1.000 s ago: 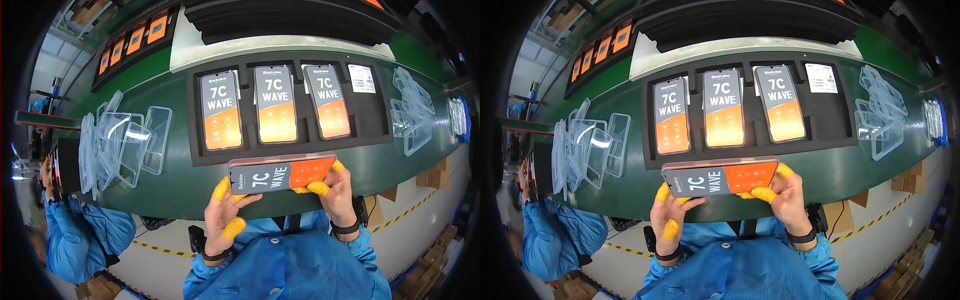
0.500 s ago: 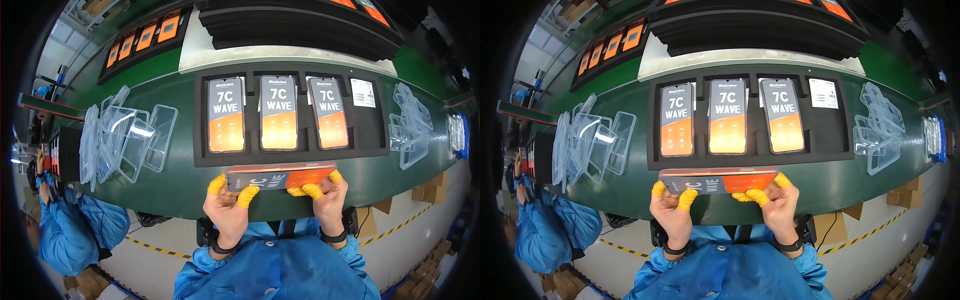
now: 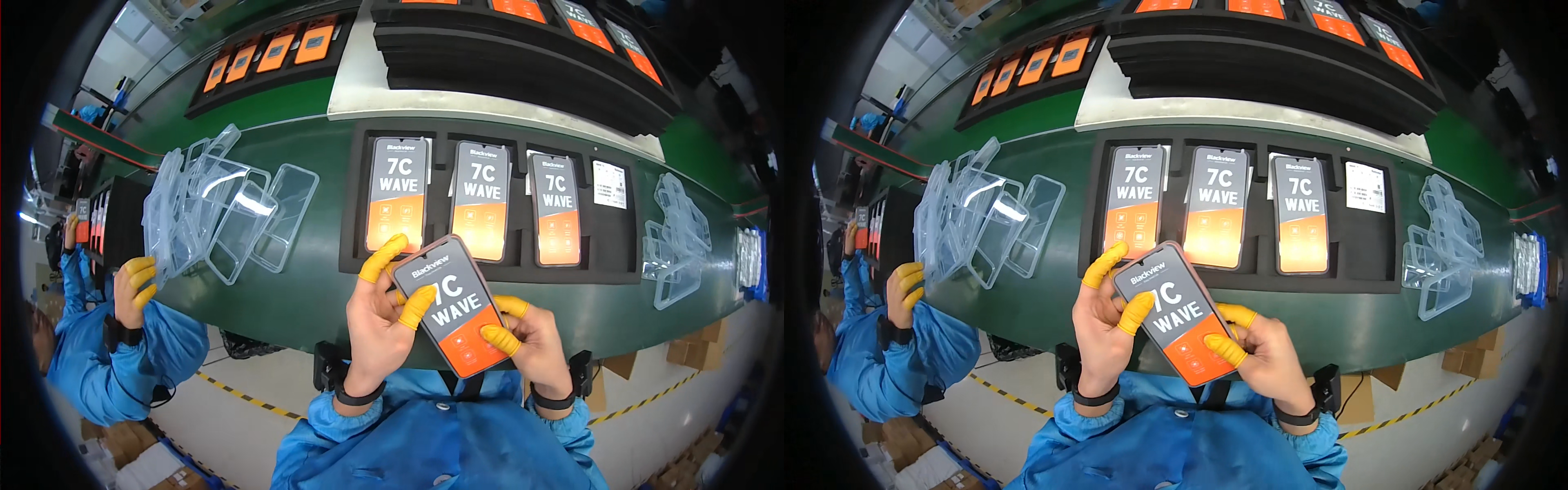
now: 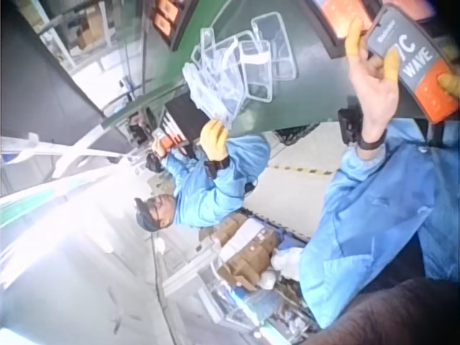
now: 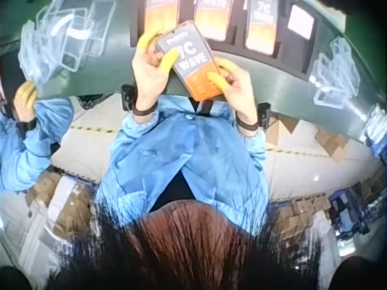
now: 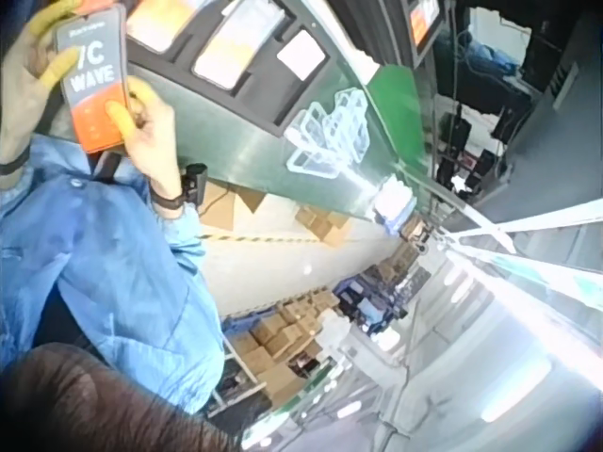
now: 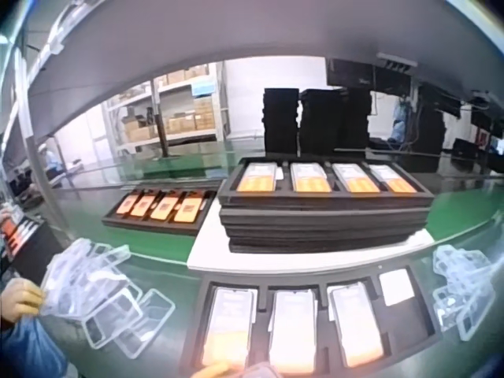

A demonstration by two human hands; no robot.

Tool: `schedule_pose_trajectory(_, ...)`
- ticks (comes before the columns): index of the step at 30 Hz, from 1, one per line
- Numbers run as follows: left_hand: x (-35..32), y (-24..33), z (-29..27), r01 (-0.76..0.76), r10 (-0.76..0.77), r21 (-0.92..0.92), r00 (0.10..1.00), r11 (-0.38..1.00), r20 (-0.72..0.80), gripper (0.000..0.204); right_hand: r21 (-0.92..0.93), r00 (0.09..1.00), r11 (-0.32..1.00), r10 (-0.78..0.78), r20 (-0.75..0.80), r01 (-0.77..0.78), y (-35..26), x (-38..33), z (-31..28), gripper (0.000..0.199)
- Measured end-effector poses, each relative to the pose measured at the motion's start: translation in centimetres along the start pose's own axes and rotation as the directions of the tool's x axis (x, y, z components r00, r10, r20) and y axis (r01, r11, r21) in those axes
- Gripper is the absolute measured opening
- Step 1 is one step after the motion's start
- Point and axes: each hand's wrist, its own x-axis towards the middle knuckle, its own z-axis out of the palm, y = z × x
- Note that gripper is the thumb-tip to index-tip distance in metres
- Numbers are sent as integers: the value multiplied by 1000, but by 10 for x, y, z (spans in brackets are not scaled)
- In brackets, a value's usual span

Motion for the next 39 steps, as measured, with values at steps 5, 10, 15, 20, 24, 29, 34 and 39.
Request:
schedule_pose_trajectory(5, 1, 6, -8, 95, -95, -5, 995, 995, 41, 62, 109, 995, 994, -12, -98, 23, 3, -4, 5, 33)
schedule_pose_trajectory(10, -7, -3, -12, 305, -322, 104, 908, 947, 268, 43, 72, 982, 995, -56, -178, 70, 8, -9, 11, 33)
schedule_pose_trajectory(15, -12, -7, -12, 173, -215, 174, 941, 969, 261, 27, -439, 949, 884, -262, -178, 162, -6, -11, 20, 39)
schedule_pose_trajectory(20, -9, -4, -3, 258, -294, 167, 923, 952, 247, 53, -465, 910, 870, -313, -271, 161, -6, -14, 20, 40)
schedule_pose_trajectory(24, -13, 18, -16, 155, -260, 289, 891, 945, 372, 82, -353, 767, 908, -388, -511, 224, -1, -25, -28, 45)
schedule_pose_trajectory(29, -11, 12, -34, 139, -254, 384, 930, 913, 266, 65, -873, 415, 456, -770, -484, -173, -32, -29, -79, 41)
schedule_pose_trajectory(34, -18, 9, -38, 117, -244, 396, 926, 911, 287, 45, -883, 489, -370, -850, 196, -289, -47, -57, -90, 35)
schedule_pose_trajectory(39, -12, 7, -29, 56, -226, 440, 911, 896, 345, 51, -874, 534, -428, -806, 255, -229, -53, -73, -76, 41)
